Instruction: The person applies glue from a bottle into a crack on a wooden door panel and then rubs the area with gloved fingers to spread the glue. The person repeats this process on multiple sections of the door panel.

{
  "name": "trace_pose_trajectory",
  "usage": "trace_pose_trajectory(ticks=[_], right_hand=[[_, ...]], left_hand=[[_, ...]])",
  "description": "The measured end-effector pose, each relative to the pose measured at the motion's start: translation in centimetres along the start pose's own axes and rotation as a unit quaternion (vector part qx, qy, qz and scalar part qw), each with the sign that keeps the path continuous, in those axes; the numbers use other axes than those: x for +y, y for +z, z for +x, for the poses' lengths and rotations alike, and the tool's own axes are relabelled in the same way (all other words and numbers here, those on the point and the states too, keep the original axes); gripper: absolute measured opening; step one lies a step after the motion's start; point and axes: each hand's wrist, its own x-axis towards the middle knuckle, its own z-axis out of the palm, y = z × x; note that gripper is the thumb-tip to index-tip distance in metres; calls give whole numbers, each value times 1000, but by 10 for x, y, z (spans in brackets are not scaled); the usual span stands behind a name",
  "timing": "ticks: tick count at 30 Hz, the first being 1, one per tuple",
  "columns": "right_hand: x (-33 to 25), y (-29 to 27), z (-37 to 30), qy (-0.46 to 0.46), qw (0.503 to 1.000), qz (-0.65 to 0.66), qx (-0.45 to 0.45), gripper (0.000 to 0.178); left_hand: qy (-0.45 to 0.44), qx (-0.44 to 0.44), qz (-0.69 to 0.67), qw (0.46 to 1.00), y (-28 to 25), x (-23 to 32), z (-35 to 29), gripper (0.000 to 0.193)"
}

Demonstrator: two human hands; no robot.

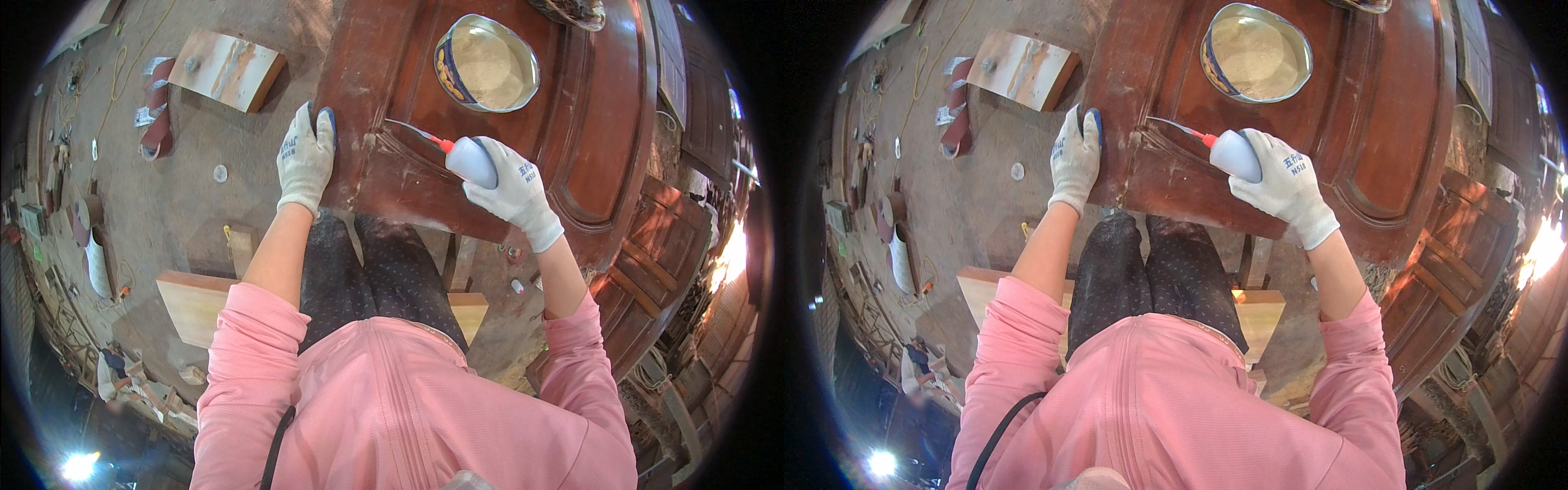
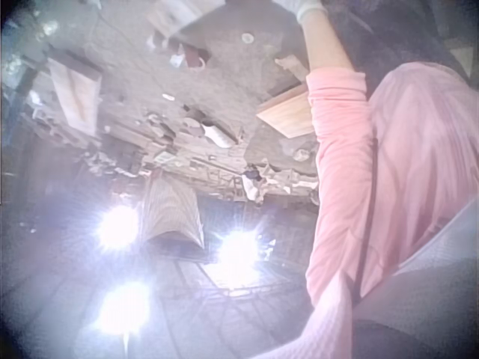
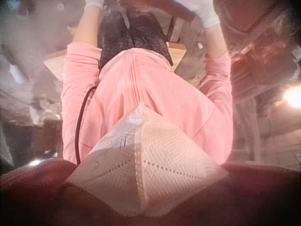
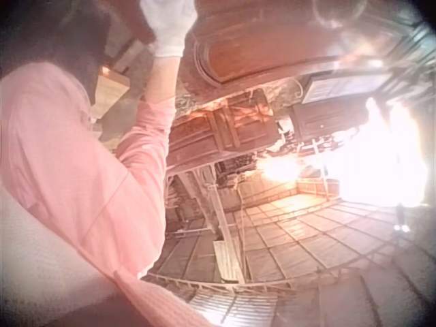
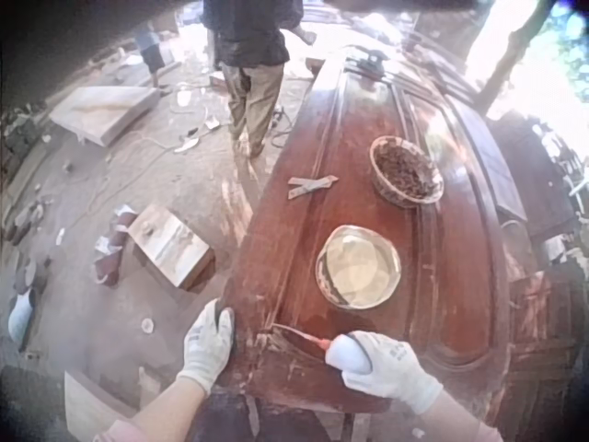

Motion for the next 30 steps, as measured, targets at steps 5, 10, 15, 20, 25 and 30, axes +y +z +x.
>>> trace_pose_trajectory(ticks=[5, 10, 15, 20, 25, 30], right_hand=[[-2, 8, -12, 48, 986, 149, 57, 69], [-4, 21, -21, 136, 928, 305, 167, 64], [21, 26, -28, 194, 780, 523, 284, 58], [67, 18, -34, 206, 745, 506, 382, 53], [112, 14, -36, 210, 703, 471, 489, 57], [154, 12, -52, 213, 668, 439, 562, 56]], left_hand=[[-10, -7, -4, 1000, -2, 1, -1, 55], [-19, -11, 6, 1000, 1, -5, 0, 58], [-28, -13, -5, 1000, -1, -3, 0, 57], [-24, -12, -10, 1000, -1, -2, 2, 55], [23, 18, 8, 1000, 5, -17, 1, 51], [-14, 13, 17, 1000, 1, -3, -2, 47]])
